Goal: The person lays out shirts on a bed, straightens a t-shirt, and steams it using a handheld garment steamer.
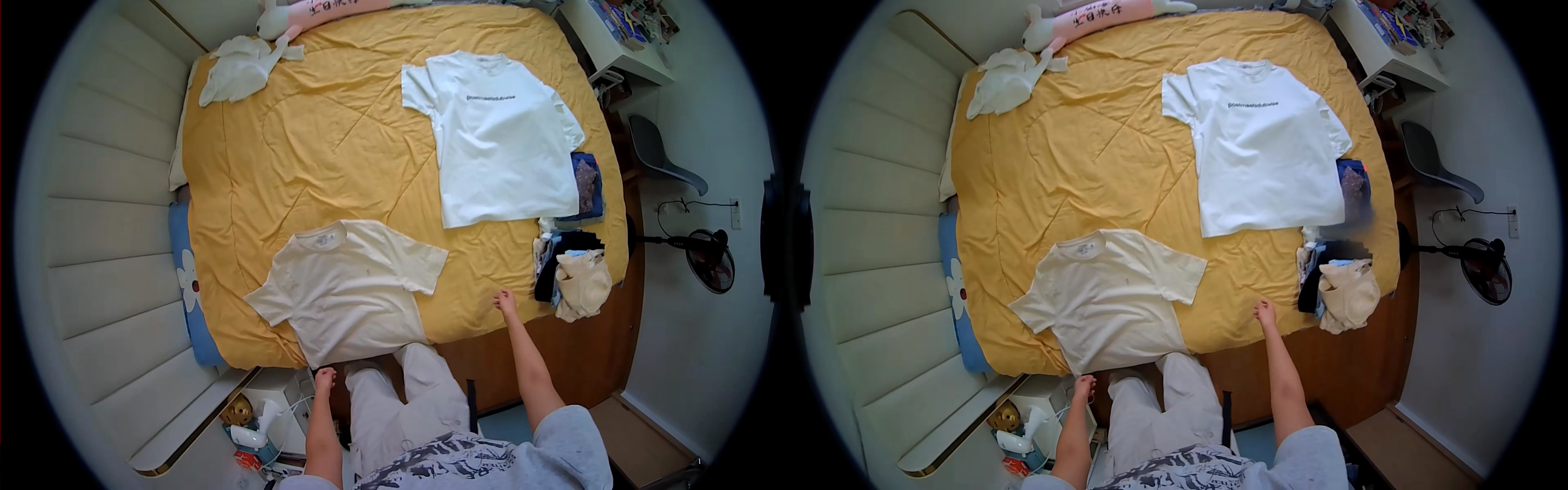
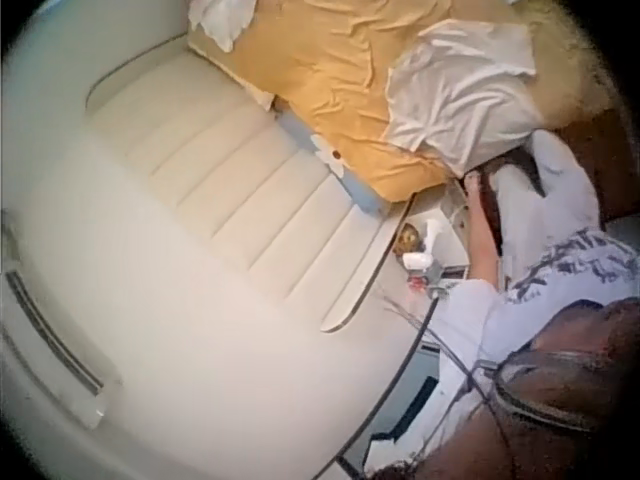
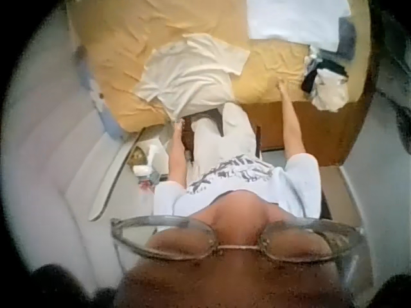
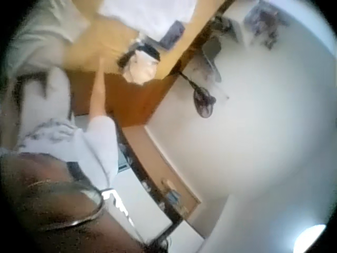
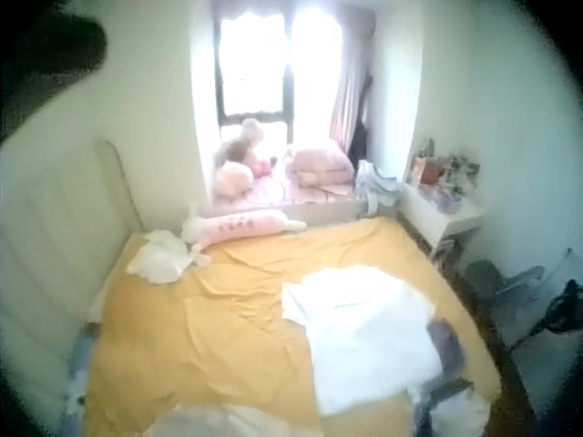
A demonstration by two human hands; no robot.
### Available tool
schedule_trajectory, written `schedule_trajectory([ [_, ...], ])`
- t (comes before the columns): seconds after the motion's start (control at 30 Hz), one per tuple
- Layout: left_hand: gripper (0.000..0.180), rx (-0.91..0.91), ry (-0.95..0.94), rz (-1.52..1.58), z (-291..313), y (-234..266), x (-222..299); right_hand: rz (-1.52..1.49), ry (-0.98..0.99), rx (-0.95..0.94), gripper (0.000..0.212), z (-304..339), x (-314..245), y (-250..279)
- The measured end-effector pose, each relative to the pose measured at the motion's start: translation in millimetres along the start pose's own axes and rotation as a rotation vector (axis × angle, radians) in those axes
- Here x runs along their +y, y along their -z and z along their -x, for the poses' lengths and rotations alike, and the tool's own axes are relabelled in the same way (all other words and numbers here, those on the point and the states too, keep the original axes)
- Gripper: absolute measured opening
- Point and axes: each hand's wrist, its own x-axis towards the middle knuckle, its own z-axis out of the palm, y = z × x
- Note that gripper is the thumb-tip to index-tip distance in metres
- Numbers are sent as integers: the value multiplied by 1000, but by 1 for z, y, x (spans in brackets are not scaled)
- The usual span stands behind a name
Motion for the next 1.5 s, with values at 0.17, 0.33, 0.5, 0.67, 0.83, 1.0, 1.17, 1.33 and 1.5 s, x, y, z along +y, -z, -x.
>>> schedule_trajectory([
  [0.17,33,259,-366,112,-85,33,-30,258,-33,-440,32,12,-4,-59],
  [0.33,50,482,-509,27,-140,51,-15,165,-110,-553,23,70,3,-149],
  [0.5,39,498,-449,79,-138,44,1,413,-90,-540,34,89,32,-186],
  [0.67,34,657,-934,-231,-130,62,-13,490,-48,-540,43,128,31,-207],
  [0.83,31,478,-632,359,-121,61,-1,494,-137,-418,40,116,64,-173],
  [1.0,18,280,-610,-39,-130,101,-31,550,-76,-375,32,107,97,-141],
  [1.17,32,213,-721,278,-108,129,41,1081,690,95,26,132,45,-196],
  [1.33,44,62,-665,616,-144,138,117,684,781,-313,35,149,-72,-355],
  [1.5,32,174,-620,556,-140,118,155,1076,960,-409,41,159,-138,-510],
])
